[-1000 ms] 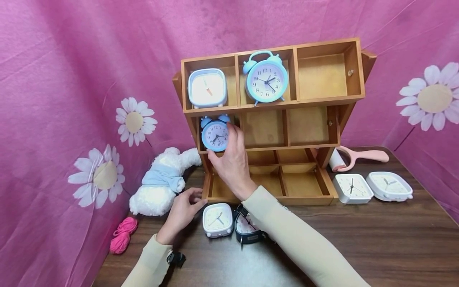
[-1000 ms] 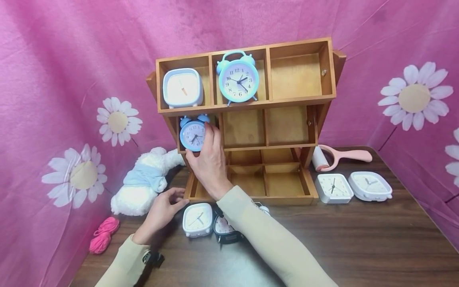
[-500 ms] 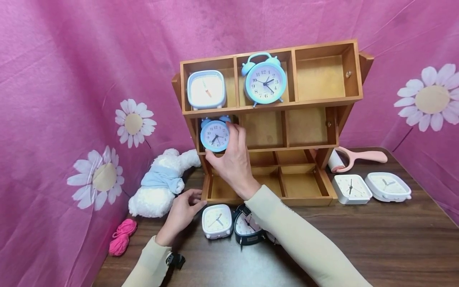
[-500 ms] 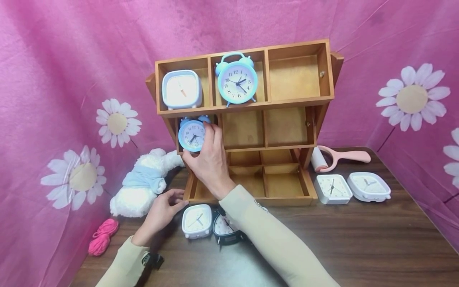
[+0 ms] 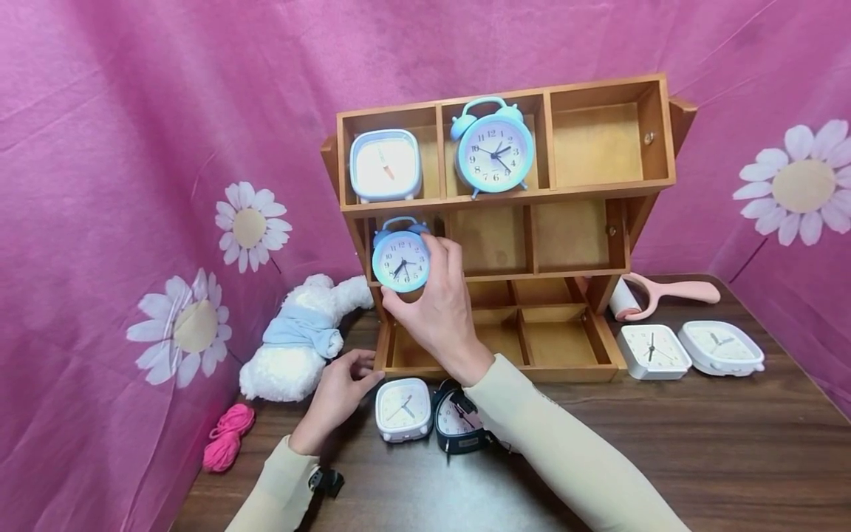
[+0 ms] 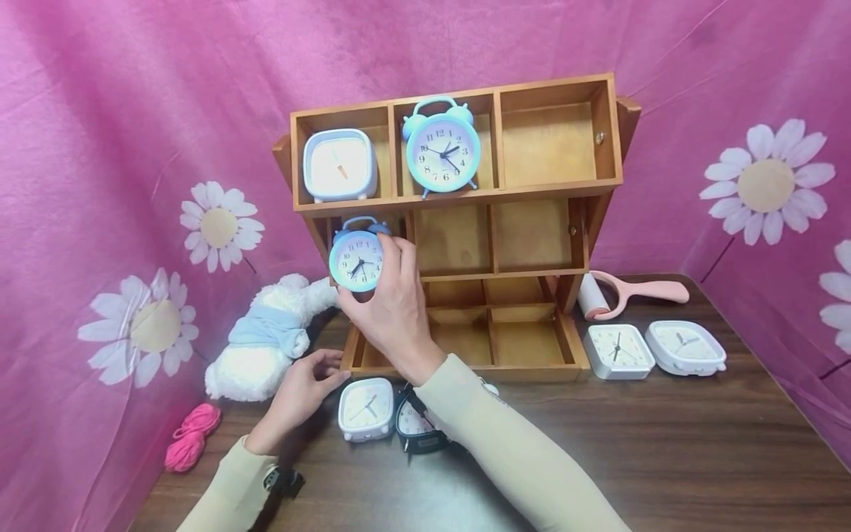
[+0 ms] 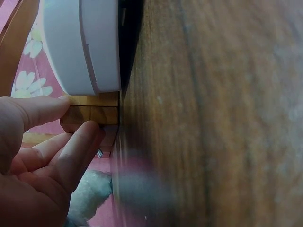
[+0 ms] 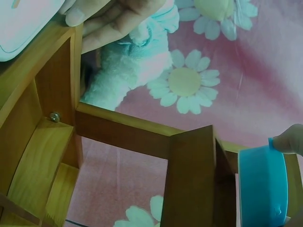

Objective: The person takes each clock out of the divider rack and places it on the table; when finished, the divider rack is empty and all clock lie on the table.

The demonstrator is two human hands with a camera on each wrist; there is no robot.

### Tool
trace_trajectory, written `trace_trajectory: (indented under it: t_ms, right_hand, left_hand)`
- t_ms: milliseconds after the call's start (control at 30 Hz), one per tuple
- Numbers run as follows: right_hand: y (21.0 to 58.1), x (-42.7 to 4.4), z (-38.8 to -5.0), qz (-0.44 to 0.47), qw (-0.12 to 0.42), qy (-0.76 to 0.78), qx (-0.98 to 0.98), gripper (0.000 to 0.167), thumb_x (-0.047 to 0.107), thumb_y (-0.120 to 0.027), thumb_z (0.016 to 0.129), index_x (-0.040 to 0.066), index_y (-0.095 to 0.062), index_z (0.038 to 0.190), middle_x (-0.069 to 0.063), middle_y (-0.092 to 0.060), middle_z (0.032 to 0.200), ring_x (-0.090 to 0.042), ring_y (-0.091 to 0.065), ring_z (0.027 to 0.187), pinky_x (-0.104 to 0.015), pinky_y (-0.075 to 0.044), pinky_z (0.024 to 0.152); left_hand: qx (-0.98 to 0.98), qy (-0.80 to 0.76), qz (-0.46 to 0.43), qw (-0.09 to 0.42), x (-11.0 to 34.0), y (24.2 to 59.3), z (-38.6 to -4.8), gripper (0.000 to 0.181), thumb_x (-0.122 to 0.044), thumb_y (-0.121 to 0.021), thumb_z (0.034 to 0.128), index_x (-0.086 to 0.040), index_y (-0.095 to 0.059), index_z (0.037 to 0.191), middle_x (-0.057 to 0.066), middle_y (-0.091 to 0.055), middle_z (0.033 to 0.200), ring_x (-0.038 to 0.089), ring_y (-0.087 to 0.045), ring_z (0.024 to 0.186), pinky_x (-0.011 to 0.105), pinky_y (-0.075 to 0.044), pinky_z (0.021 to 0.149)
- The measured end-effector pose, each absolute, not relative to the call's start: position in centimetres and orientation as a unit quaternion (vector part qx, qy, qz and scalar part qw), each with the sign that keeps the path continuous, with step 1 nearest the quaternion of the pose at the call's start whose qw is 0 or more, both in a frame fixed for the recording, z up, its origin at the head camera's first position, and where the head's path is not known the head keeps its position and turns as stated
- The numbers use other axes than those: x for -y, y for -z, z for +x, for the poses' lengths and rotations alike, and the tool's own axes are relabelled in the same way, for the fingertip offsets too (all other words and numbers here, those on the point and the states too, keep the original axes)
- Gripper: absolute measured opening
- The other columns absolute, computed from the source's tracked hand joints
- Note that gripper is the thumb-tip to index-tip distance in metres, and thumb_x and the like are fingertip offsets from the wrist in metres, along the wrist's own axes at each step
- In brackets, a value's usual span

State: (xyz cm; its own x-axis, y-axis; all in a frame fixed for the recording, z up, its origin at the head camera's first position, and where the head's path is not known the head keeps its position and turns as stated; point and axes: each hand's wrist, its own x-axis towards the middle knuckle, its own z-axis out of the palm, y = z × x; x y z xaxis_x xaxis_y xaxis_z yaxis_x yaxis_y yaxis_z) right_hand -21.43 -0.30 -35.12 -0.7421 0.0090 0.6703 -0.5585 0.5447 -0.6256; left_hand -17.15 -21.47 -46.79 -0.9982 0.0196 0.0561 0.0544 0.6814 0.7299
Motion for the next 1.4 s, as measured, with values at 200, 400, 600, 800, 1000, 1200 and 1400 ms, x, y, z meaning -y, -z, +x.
trace_trajectory:
  t_ms: [200, 400, 600, 800, 1000, 1200, 1400]
  right_hand:
    - [34.7, -0.3, -20.6, 0.153, 0.301, -0.462, 0.820, 0.095, 0.032, -0.097, 0.085, 0.003, -0.047, 0.161, -0.020, -0.049, 0.150, -0.036, -0.063, 0.129, -0.052, -0.062, 0.109]
    - [34.5, -1.1, -19.6, 0.141, 0.268, -0.475, 0.826, 0.098, 0.032, -0.099, 0.082, 0.006, -0.048, 0.161, -0.017, -0.049, 0.151, -0.034, -0.063, 0.129, -0.052, -0.061, 0.108]
    - [34.2, -2.0, -18.5, 0.138, 0.248, -0.482, 0.829, 0.098, 0.033, -0.099, 0.081, 0.008, -0.048, 0.161, -0.015, -0.049, 0.150, -0.032, -0.062, 0.130, -0.052, -0.060, 0.110]
    - [34.1, -3.2, -17.4, 0.128, 0.229, -0.489, 0.832, 0.099, 0.031, -0.100, 0.081, 0.010, -0.048, 0.162, -0.012, -0.050, 0.150, -0.030, -0.062, 0.130, -0.051, -0.061, 0.107]
    - [34.1, -4.6, -16.6, 0.128, 0.232, -0.482, 0.835, 0.099, 0.030, -0.101, 0.079, 0.009, -0.049, 0.161, -0.014, -0.050, 0.151, -0.031, -0.061, 0.132, -0.053, -0.061, 0.108]
    - [34.9, -6.2, -15.9, 0.113, 0.217, -0.465, 0.851, 0.100, 0.031, -0.102, 0.079, 0.009, -0.049, 0.161, -0.014, -0.050, 0.150, -0.031, -0.061, 0.131, -0.053, -0.061, 0.107]
    - [35.9, -8.0, -15.3, 0.102, 0.209, -0.462, 0.856, 0.097, 0.029, -0.101, 0.079, 0.008, -0.051, 0.159, -0.015, -0.052, 0.148, -0.033, -0.062, 0.129, -0.054, -0.059, 0.105]
  left_hand:
    - [0.917, 0.398, -0.024, 0.029, 21.4, 46.9, -17.2, 0.030, -0.015, -0.085, 0.1004, -0.005, -0.078, 0.128, 0.009, -0.085, 0.112, 0.019, -0.079, 0.098, 0.030, -0.059, 0.081]
    - [0.917, 0.398, -0.028, 0.028, 21.3, 47.0, -17.3, 0.030, -0.015, -0.086, 0.0999, -0.006, -0.078, 0.127, 0.008, -0.085, 0.110, 0.019, -0.080, 0.098, 0.030, -0.060, 0.082]
    - [0.919, 0.392, -0.029, 0.032, 21.2, 46.9, -17.5, 0.029, -0.014, -0.086, 0.0998, -0.006, -0.078, 0.126, 0.008, -0.085, 0.109, 0.018, -0.079, 0.097, 0.035, -0.061, 0.087]
    - [0.919, 0.391, -0.032, 0.035, 21.2, 46.8, -17.5, 0.029, -0.014, -0.085, 0.0999, -0.005, -0.078, 0.126, 0.009, -0.085, 0.109, 0.019, -0.080, 0.098, 0.039, -0.063, 0.090]
    - [0.918, 0.393, -0.029, 0.036, 21.2, 46.8, -17.5, 0.030, -0.015, -0.085, 0.0999, -0.005, -0.077, 0.127, 0.009, -0.085, 0.110, 0.020, -0.080, 0.098, 0.034, -0.061, 0.087]
    - [0.917, 0.395, -0.036, 0.040, 21.1, 46.8, -17.3, 0.029, -0.013, -0.085, 0.1001, -0.003, -0.077, 0.126, 0.011, -0.085, 0.110, 0.022, -0.081, 0.098, 0.035, -0.061, 0.087]
    - [0.919, 0.391, -0.030, 0.043, 21.2, 46.9, -17.1, 0.029, -0.012, -0.085, 0.0996, -0.003, -0.077, 0.126, 0.010, -0.085, 0.109, 0.021, -0.081, 0.097, 0.037, -0.062, 0.089]
